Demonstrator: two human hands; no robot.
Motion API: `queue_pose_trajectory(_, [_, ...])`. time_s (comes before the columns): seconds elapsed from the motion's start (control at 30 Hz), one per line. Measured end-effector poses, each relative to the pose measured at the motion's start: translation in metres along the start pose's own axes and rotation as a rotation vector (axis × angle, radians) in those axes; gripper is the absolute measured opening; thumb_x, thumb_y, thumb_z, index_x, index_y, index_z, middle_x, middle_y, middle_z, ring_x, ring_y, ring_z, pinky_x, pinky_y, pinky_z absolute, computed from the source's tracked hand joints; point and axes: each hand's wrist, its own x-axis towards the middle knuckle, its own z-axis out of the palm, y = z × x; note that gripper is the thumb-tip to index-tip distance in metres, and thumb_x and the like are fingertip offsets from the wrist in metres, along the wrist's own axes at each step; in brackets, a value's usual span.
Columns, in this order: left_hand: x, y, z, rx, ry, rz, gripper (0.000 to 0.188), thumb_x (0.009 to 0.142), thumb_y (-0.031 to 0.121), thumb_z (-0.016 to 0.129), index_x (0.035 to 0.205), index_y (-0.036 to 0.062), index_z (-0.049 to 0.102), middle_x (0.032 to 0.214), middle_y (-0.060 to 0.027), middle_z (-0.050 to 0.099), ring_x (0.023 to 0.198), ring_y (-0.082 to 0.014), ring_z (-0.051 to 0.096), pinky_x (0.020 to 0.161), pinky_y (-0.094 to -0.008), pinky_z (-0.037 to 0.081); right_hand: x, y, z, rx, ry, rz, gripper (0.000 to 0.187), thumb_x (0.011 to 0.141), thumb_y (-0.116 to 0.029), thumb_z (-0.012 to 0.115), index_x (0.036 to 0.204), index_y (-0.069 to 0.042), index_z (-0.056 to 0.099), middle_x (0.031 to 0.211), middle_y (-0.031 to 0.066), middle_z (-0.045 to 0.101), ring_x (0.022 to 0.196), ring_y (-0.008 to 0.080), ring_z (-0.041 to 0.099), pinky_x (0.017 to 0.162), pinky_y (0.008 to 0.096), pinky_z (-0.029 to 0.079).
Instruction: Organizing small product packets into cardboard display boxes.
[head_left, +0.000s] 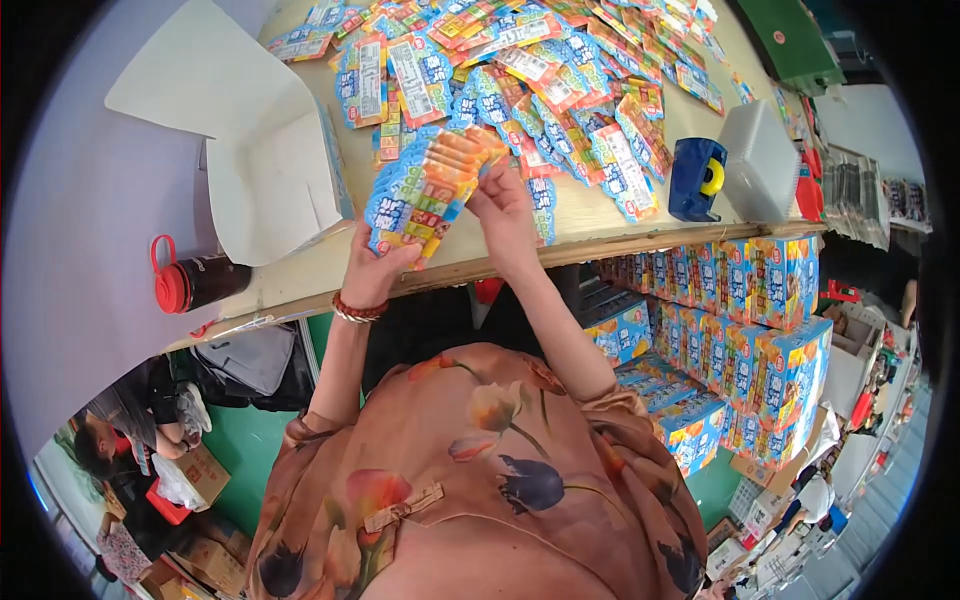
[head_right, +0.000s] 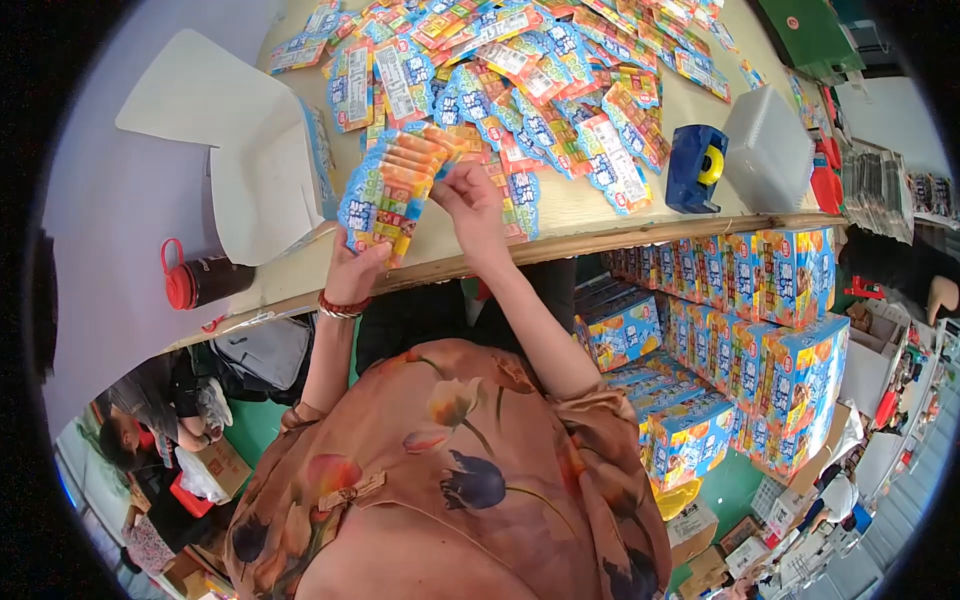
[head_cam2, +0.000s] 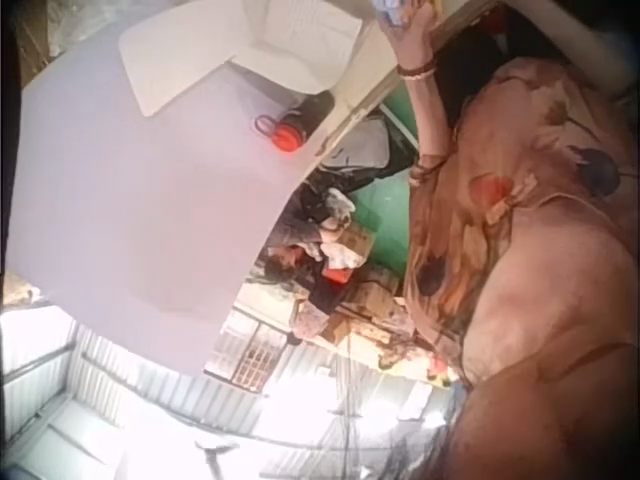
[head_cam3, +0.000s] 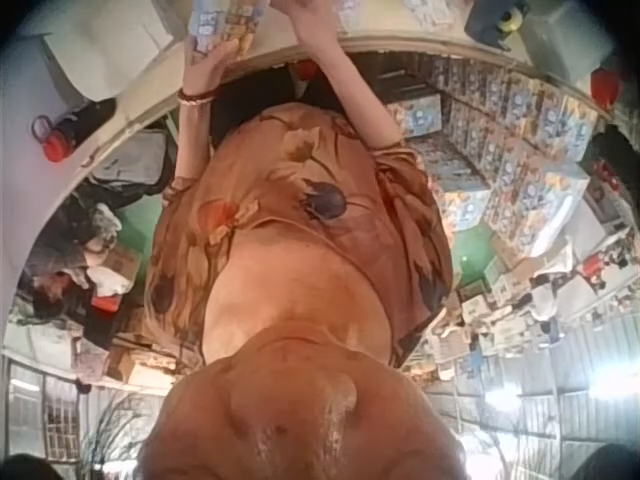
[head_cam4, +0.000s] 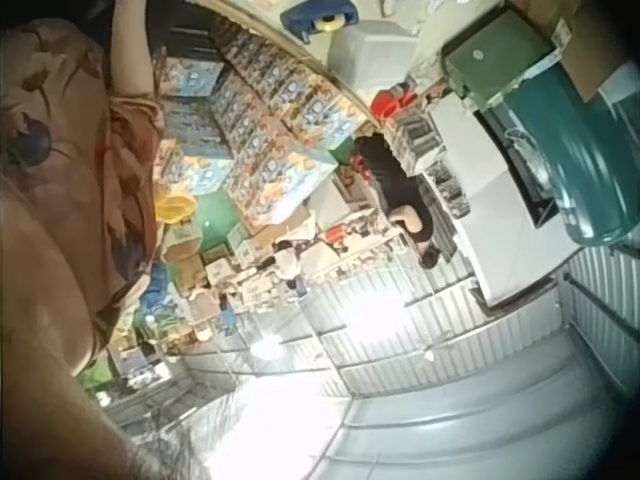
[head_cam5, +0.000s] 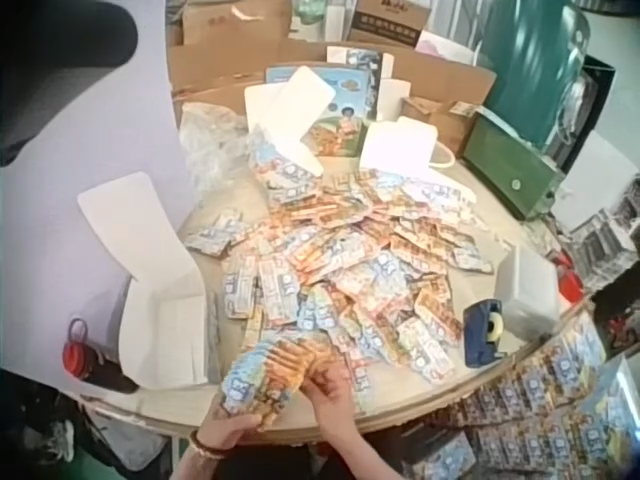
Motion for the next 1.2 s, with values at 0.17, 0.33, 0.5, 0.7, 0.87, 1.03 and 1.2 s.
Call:
queue_pose_trajectory(0.17, [-0.003, 0.008, -0.025, 0.582, -0.014, 0.130, 0.055, 0.077, 0.003, 0.076, 0.124, 0.0000, 0.047, 0.110, -0.0100, 0.060, 0.100, -0.0162, 0.060, 0.079, -0.0303, 0.053, 0.004, -0.043, -0.050, -1.194, 0.137, -0.558, 0.024, 0.082, -0.005, 0.066, 0.106, -0.005, 0.061, 0.094, 0.0119, 0.062, 0.089, 0.0303, 0.059, 0.081, 0.0399, 0.046])
queue_pose_trajectory(0.33, [0.006, 0.001, -0.021, 1.282, -0.177, 0.496, 0.065, 0.070, 0.012, 0.079, 0.129, 0.0086, 0.051, 0.109, -0.0115, 0.059, 0.103, -0.0327, 0.051, 0.094, -0.0388, 0.040, 0.030, -0.095, -0.085, -1.487, 0.095, -0.514, 0.034, 0.082, -0.004, 0.062, 0.115, -0.012, 0.063, 0.121, 0.0098, 0.053, 0.112, 0.0308, 0.049, 0.091, 0.0434, 0.042])
queue_pose_trajectory(0.5, [0.006, 0.002, -0.002, 1.510, -0.003, 0.707, 0.064, 0.074, 0.006, 0.076, 0.131, 0.0057, 0.046, 0.111, -0.0120, 0.058, 0.102, -0.0305, 0.056, 0.089, -0.0384, 0.046, 0.069, -0.129, -0.077, -1.913, -0.545, -0.770, 0.042, 0.077, 0.000, 0.058, 0.115, -0.016, 0.063, 0.144, 0.0045, 0.041, 0.134, 0.0259, 0.035, 0.104, 0.0448, 0.036])
queue_pose_trajectory(0.7, [0.012, 0.011, -0.003, 1.150, -0.229, 0.425, 0.048, 0.077, 0.009, 0.075, 0.119, 0.0039, 0.053, 0.105, -0.0138, 0.057, 0.097, -0.0294, 0.060, 0.082, -0.0336, 0.049, 0.103, -0.168, -0.083, -1.984, -1.121, -0.955, 0.016, 0.077, -0.010, 0.059, 0.092, -0.007, 0.057, 0.130, 0.0059, 0.052, 0.131, 0.0235, 0.041, 0.108, 0.0382, 0.035])
queue_pose_trajectory(0.87, [0.004, 0.009, -0.010, 1.137, -0.318, 0.381, 0.050, 0.073, 0.005, 0.077, 0.118, 0.0038, 0.054, 0.112, -0.0132, 0.054, 0.104, -0.0280, 0.057, 0.087, -0.0339, 0.048, 0.083, -0.192, -0.043, -1.956, -1.001, -0.951, 0.022, 0.076, -0.009, 0.059, 0.098, -0.007, 0.057, 0.106, 0.0083, 0.062, 0.113, 0.0263, 0.057, 0.092, 0.0372, 0.048])
queue_pose_trajectory(1.03, [0.003, -0.002, -0.009, 1.003, -0.230, 0.499, 0.094, 0.070, 0.006, 0.081, 0.146, 0.0096, 0.025, 0.145, -0.0187, 0.033, 0.136, -0.0327, 0.034, 0.106, -0.0419, 0.037, 0.059, -0.126, -0.016, -1.672, -0.759, -0.480, 0.032, 0.080, -0.003, 0.055, 0.110, -0.013, 0.056, 0.097, 0.0076, 0.063, 0.088, 0.0296, 0.064, 0.070, 0.0408, 0.051])
queue_pose_trajectory(1.2, [0.006, -0.002, -0.010, 1.047, -0.220, 0.517, 0.117, 0.072, 0.008, 0.082, 0.152, 0.0125, -0.003, 0.147, -0.0199, 0.031, 0.135, -0.0298, 0.036, 0.104, -0.0418, 0.040, 0.055, -0.077, -0.008, -1.547, -1.071, -0.180, 0.029, 0.084, -0.008, 0.056, 0.112, -0.015, 0.057, 0.094, 0.0126, 0.063, 0.090, 0.0324, 0.063, 0.072, 0.0447, 0.051])
